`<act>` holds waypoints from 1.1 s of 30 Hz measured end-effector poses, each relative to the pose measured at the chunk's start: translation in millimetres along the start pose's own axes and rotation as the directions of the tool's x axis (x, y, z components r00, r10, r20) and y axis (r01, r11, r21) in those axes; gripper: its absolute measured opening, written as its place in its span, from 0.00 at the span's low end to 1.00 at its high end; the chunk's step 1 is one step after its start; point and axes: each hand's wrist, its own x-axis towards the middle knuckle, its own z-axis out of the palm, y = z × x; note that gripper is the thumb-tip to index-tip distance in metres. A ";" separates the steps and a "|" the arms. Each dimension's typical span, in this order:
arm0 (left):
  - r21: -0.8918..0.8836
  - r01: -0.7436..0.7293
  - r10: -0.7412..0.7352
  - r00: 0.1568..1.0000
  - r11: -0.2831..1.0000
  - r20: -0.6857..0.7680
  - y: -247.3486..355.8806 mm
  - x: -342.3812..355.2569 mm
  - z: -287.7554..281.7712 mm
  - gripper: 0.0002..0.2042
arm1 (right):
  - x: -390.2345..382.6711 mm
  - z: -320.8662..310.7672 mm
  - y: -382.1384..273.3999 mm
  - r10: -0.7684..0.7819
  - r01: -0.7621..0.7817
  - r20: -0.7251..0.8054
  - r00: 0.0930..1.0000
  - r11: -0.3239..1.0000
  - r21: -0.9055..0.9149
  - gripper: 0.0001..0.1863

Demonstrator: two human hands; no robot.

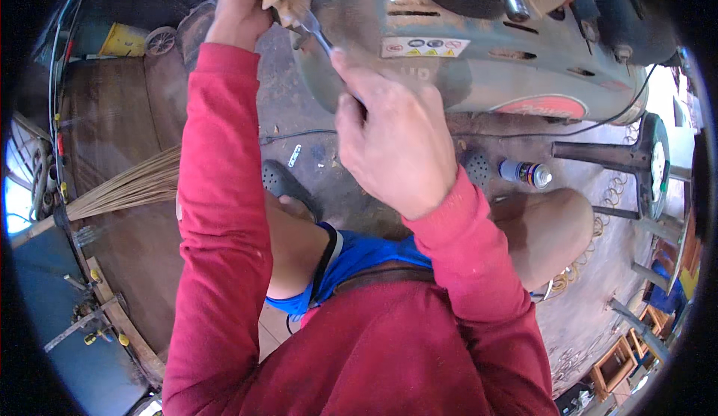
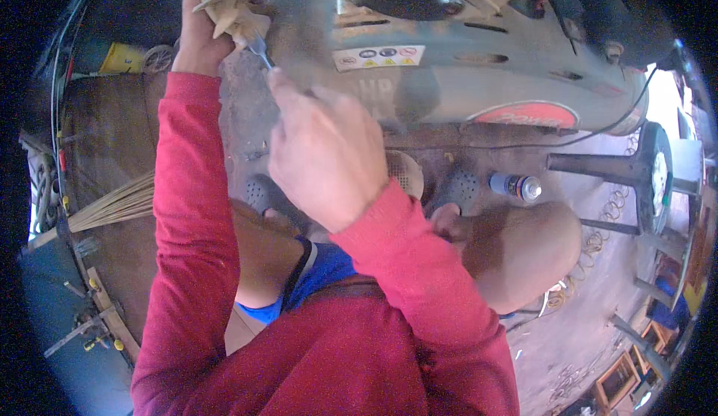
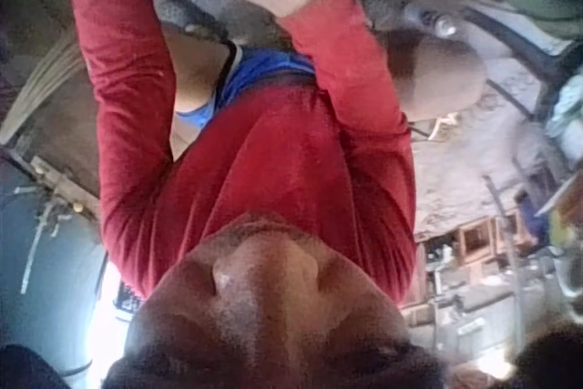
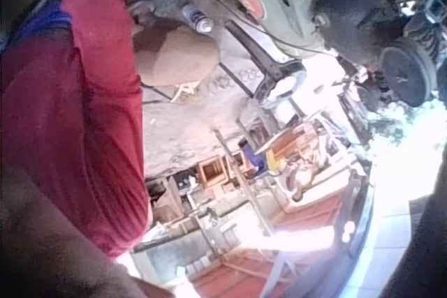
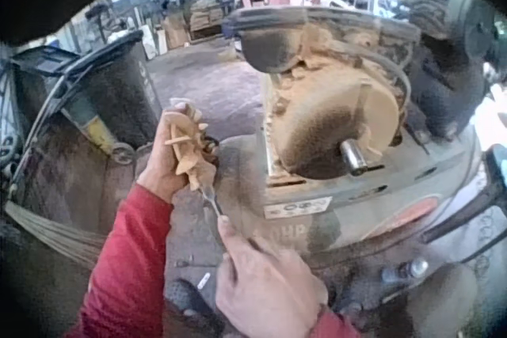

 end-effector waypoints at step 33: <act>0.181 -0.252 0.290 0.928 0.951 -0.235 11.2 7.4 -36.9 0.22 | -15.0 37.7 -22.7 0.076 -0.080 -0.037 0.996 0.993 -0.089 0.27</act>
